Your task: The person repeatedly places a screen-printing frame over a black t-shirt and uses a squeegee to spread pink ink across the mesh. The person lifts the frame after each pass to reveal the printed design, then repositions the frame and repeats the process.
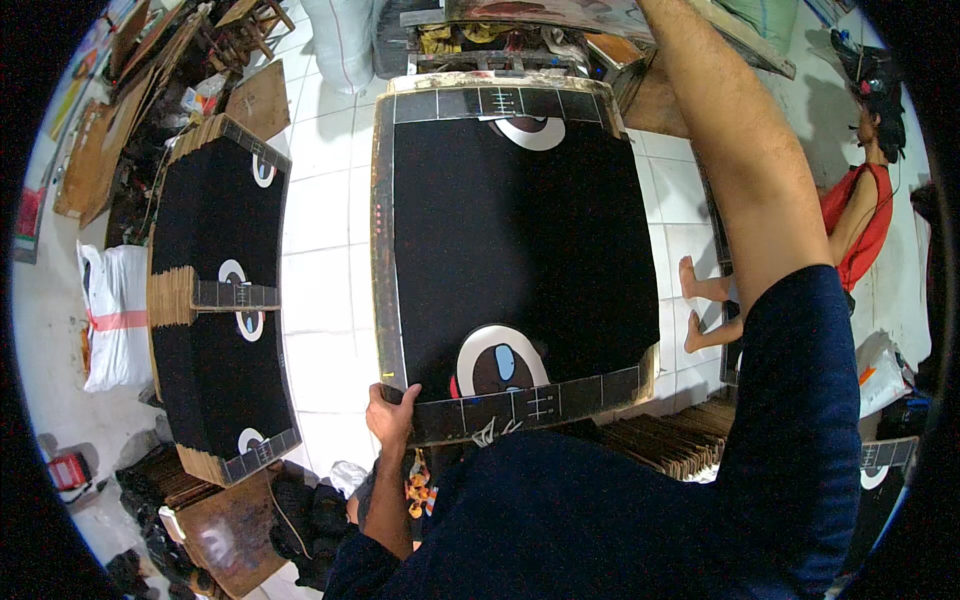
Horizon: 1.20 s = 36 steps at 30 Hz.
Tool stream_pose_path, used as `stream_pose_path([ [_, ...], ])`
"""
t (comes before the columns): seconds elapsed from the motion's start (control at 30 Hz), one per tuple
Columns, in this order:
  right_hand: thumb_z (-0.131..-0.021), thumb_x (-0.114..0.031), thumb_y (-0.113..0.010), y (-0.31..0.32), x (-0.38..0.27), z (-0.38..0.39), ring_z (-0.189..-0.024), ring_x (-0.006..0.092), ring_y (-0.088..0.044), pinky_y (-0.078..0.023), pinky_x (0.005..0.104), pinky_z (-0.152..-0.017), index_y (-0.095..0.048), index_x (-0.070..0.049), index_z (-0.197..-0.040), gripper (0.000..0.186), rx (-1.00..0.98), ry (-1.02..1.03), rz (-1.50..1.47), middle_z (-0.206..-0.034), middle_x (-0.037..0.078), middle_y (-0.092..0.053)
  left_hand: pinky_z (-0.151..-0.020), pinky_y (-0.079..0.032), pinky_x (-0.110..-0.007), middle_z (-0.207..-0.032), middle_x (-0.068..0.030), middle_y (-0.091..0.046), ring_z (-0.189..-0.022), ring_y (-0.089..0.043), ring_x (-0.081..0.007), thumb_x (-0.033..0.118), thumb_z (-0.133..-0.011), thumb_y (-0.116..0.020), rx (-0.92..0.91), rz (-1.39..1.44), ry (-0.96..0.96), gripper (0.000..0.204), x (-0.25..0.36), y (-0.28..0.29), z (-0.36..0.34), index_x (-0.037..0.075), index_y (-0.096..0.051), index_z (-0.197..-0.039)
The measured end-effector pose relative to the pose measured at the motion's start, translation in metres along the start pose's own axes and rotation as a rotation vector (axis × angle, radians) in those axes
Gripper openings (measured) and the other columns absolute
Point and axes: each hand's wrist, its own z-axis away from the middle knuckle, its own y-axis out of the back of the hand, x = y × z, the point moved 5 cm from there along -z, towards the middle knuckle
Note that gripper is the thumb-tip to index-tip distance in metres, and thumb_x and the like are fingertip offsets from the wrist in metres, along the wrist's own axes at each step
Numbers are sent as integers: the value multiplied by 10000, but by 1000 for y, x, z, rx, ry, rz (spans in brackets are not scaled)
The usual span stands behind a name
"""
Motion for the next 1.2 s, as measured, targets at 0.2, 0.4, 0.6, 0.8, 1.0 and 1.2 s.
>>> stream_pose_path([
  [0.2, -912, -308, -707, 5, -7, -13, -1071, 401, -698, -546, 495, -901, -709, -204, -1193, 299, 47, 33, -57, -1112, 183, -744, -780, -549, -520, -902, -259, -725, -863, -709, -465, 527, -696, -915, -38, -88, -17, 734, 14, 1, -13, -30, -627, -1077],
  [0.4, -910, -319, -713, 4, 2, -18, -1067, 396, -701, -546, 485, -895, -712, -191, -1198, 315, -27, -5, -28, -1101, 185, -749, -795, -546, -510, -921, -250, -718, -876, -701, -459, 590, -687, -908, -33, -79, -20, 807, 16, -2, -21, -28, -588, -1096],
  [0.6, -893, -317, -721, 5, -6, -28, -1076, 420, -682, -543, 490, -895, -715, -162, -1181, 327, 25, 64, -84, -1111, 207, -733, -884, -539, -475, -1054, -261, -689, -991, -688, -419, 436, -648, -972, -1, -36, 95, 782, 1, -20, -31, -67, -583, -1104],
  [0.8, -878, -213, -710, 9, 3, 10, -959, 492, -653, -520, 542, -808, -671, -88, -1000, 179, 105, 169, -177, -945, 242, -707, -988, -482, -499, -1132, -254, -620, -1099, -602, -404, 453, -658, -967, 58, 60, 14, 821, 4, -37, -52, -73, -579, -1155],
  [1.0, -827, -74, -678, 1, 30, 119, -1047, 388, -687, -548, 477, -898, -639, -83, -1155, 331, 119, 320, -337, -1117, 147, -692, -1111, -455, -452, -1427, -283, -561, -1284, -588, -373, 431, -890, -816, 22, 559, -394, 820, 215, -8, -103, -70, -483, -1447],
  [1.2, -969, -219, -685, -32, 71, 264, -1098, 405, -687, -570, 487, -864, -593, -90, -1232, 308, 12, 187, -328, -1175, 167, -691, -1060, -381, -440, -1488, -117, -499, -1253, -526, -278, 680, -984, -509, -488, 1790, 397, 783, 363, -59, -121, 100, -457, -1508],
])
